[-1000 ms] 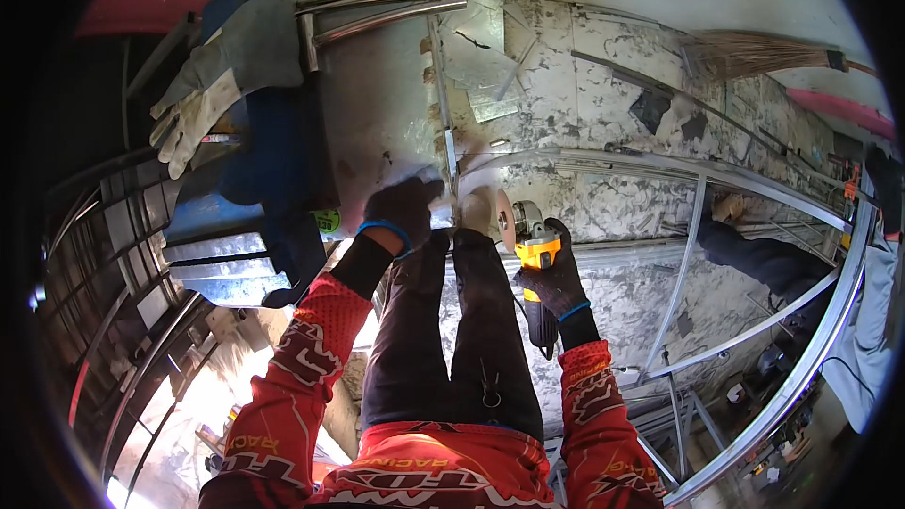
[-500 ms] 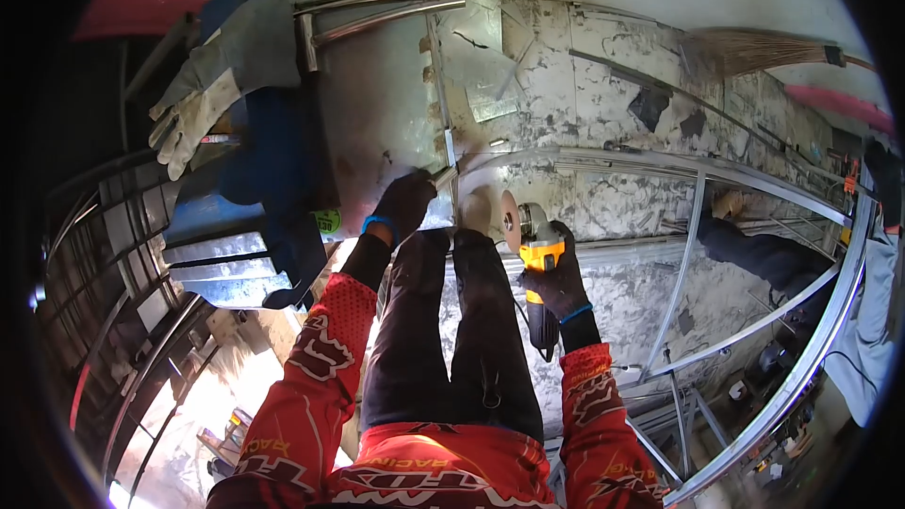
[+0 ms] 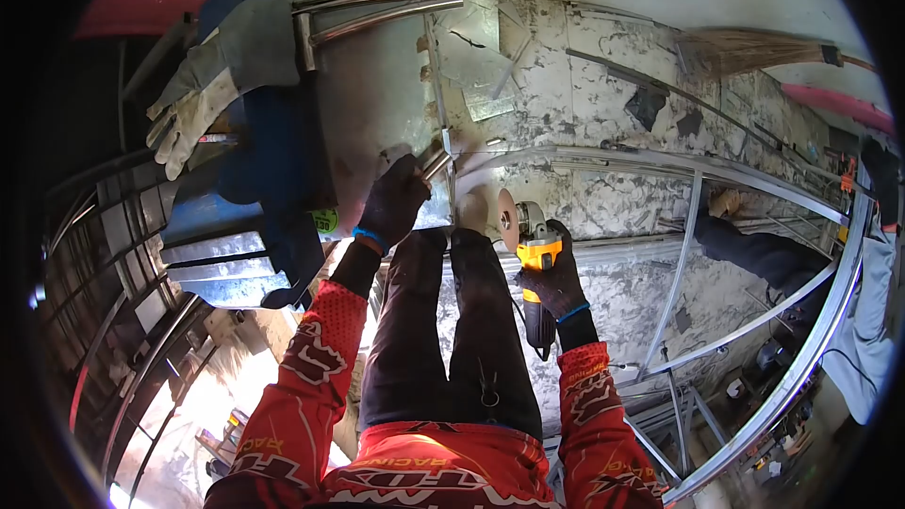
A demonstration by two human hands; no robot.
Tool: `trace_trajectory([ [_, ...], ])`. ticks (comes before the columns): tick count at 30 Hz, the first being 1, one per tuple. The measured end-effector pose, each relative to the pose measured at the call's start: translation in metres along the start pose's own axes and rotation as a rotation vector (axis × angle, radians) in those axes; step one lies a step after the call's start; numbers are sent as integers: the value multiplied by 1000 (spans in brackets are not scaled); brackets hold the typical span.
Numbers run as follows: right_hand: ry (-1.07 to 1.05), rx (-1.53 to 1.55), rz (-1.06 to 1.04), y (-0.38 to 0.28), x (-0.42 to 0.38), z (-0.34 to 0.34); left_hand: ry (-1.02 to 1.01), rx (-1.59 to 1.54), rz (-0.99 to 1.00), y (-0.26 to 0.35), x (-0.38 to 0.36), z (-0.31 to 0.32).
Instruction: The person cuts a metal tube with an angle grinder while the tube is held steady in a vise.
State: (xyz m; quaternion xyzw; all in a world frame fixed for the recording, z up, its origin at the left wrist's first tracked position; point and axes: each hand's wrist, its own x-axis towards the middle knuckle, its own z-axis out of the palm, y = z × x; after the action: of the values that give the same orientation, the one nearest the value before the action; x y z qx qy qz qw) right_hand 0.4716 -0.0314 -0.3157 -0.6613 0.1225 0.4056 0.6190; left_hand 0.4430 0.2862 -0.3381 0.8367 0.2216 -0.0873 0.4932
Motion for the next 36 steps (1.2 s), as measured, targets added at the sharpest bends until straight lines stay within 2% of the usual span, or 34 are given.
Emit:
trace_trajectory([
  [6, -18, -39, -18, -1, 5, 2, -68, -304, -44, -13, -3, -1],
  [8, -44, -43, 5, -5, 9, 3, -112, -58, -18, -5, -4, -10],
  [9, -38, -49, 10, -6, 9, 3, -117, -66, -19, -10, -6, -9],
  [11, -95, -34, -35, -9, 13, 2, -79, 248, 219, -18, -6, -7],
  [12, -83, -123, 0, -14, 14, 3, -166, 333, 148, -11, -5, -10],
  [15, -87, -222, -78, -16, 20, 6, -227, 333, 139, 7, -1, -15],
  [19, -101, -269, -64, -22, 26, 12, -190, 238, 204, 16, 2, -12],
  [22, -114, -232, -50, -22, 28, 15, -231, 234, 193, 17, 2, -8],
  [27, -105, -255, -65, -20, 29, 19, -85, 210, 262, 16, 0, -1],
  [30, -87, -141, 20, -17, 28, 22, -129, 205, 238, 16, 1, -2],
  [36, -96, -173, -5, -16, 27, 21, -139, 210, 227, 18, 1, -5],
])
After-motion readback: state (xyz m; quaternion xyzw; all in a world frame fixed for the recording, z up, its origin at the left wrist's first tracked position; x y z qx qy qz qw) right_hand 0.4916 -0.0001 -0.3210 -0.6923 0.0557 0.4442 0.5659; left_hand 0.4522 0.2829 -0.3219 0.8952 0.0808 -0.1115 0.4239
